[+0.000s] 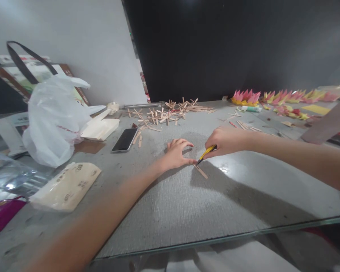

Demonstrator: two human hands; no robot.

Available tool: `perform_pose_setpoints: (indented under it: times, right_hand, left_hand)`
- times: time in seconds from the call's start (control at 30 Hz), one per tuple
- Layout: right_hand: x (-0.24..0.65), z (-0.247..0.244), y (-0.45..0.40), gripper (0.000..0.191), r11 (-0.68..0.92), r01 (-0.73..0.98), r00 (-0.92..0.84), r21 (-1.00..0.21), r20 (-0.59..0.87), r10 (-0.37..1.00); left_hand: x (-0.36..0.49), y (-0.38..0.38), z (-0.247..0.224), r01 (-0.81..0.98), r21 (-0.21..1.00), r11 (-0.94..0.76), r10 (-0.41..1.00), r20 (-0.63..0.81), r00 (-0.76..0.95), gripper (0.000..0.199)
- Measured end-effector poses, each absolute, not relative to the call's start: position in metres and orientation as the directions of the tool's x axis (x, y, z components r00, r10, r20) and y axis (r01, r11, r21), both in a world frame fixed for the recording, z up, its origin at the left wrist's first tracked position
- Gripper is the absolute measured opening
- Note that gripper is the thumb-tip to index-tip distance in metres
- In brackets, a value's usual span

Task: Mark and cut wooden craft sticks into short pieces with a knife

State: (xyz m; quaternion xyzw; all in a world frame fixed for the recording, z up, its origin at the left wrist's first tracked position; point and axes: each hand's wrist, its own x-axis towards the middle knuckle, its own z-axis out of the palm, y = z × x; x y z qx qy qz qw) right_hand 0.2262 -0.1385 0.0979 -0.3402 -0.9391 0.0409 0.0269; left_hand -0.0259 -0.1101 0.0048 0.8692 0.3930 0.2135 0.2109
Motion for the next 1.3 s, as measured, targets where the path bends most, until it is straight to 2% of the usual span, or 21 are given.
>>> perform_pose_setpoints:
  times: [0.17,0.33,0.5,0.63,0.87,1.3]
  right_hand:
    - [0.228,0.096,-0.138,0.042,0.780,0.614,-0.781,-0.120,0.049,0.622]
    - [0.226,0.101,-0.141,0.040,0.775,0.632,-0.774,-0.007,-0.044,0.631]
    - [0.221,0.113,-0.145,0.043,0.770,0.636,-0.758,0.044,-0.150,0.635]
    - [0.219,0.118,-0.145,0.042,0.777,0.622,-0.759,0.094,-0.170,0.628]
    - [0.221,0.115,-0.142,0.046,0.794,0.600,-0.779,0.096,-0.156,0.607]
    - [0.217,0.120,-0.148,0.043,0.752,0.653,-0.734,0.097,-0.168,0.659]
  left_hand:
    - [-0.025,-0.111,0.005,0.607,0.524,-0.597,0.778,0.195,0.597,0.071]
    - [-0.025,-0.111,0.007,0.612,0.524,-0.592,0.781,0.187,0.596,0.071]
    - [-0.025,-0.112,0.009,0.646,0.480,-0.593,0.783,0.158,0.602,0.069]
    - [-0.024,-0.113,0.010,0.660,0.461,-0.593,0.788,0.163,0.594,0.066]
    - [-0.024,-0.114,0.011,0.664,0.465,-0.586,0.791,0.151,0.593,0.066]
    - [-0.024,-0.113,0.008,0.657,0.463,-0.595,0.784,0.157,0.600,0.068]
